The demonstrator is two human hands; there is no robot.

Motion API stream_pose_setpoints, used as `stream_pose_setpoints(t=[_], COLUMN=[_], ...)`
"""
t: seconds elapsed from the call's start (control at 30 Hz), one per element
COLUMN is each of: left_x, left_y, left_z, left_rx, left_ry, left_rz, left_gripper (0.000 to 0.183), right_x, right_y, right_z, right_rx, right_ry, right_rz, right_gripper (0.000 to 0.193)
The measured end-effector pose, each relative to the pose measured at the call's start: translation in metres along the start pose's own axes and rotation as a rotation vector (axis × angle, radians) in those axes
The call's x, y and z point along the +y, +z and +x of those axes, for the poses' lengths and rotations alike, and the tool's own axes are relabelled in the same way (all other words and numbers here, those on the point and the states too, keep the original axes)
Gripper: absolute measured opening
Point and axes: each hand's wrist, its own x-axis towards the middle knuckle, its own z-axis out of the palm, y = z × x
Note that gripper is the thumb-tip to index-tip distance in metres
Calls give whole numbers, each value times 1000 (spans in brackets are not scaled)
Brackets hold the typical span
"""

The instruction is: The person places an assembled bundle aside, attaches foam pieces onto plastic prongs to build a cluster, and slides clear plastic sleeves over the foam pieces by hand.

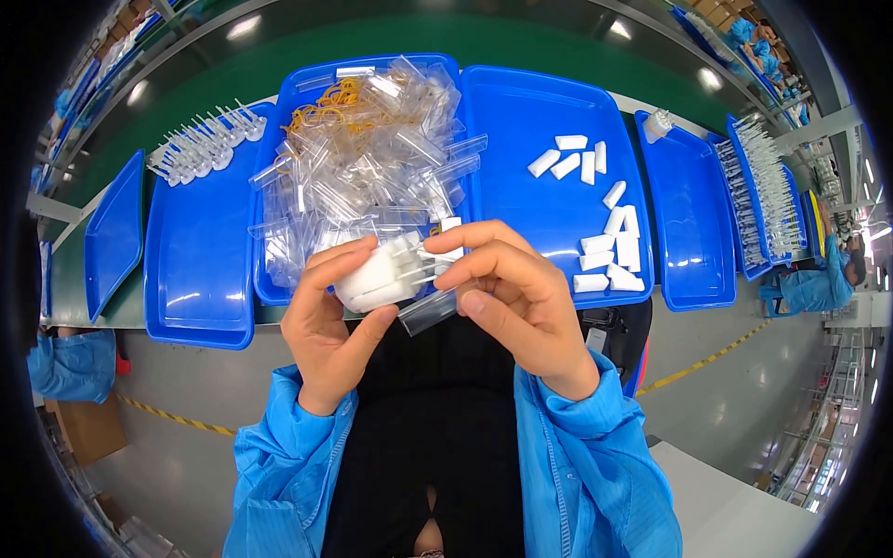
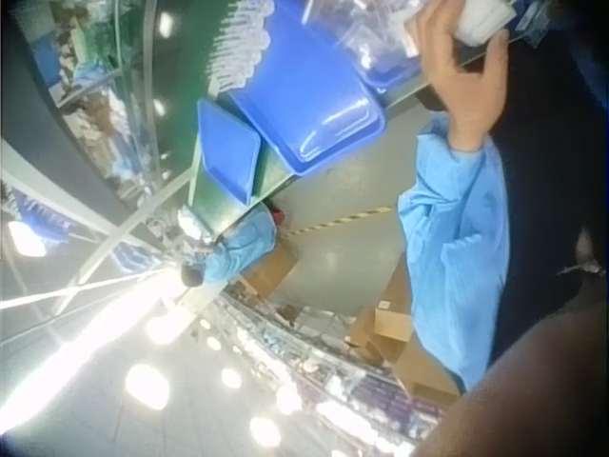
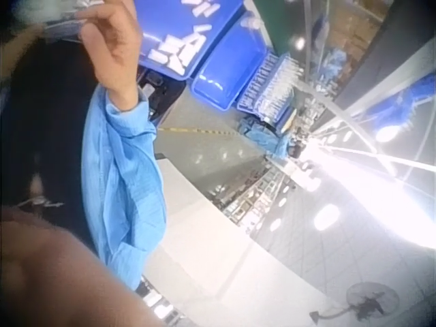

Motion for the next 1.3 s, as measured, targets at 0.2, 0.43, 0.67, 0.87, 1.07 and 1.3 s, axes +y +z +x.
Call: stream_pose_setpoints(t=[0.2, 0.43, 0.67, 0.87, 1.07, 1.3], left_x=[-3, -1, -5, -8, -5, -10], left_y=[2, 5, 5, 13, 16, 12], left_z=[-2, -4, -6, -7, -4, -7], left_rx=[-5, 31, 35, 69, 75, 66], left_ry=[8, -37, -17, -75, -71, -12], left_rz=[12, -31, 177, 34, 8, 56], left_gripper=[39, 36, 28, 25, 29, 31], right_x=[-2, -1, -5, 2, -2, 1], right_y=[1, 2, 4, -3, -1, 0], right_z=[-2, -2, -4, -8, -7, -6], right_rx=[-59, -60, -115, 1, 50, -49], right_ry=[18, 12, 35, -7, 93, 8], right_rz=[-64, -104, -46, -130, -88, -56], right_gripper=[14, 14, 14, 15, 16, 15])
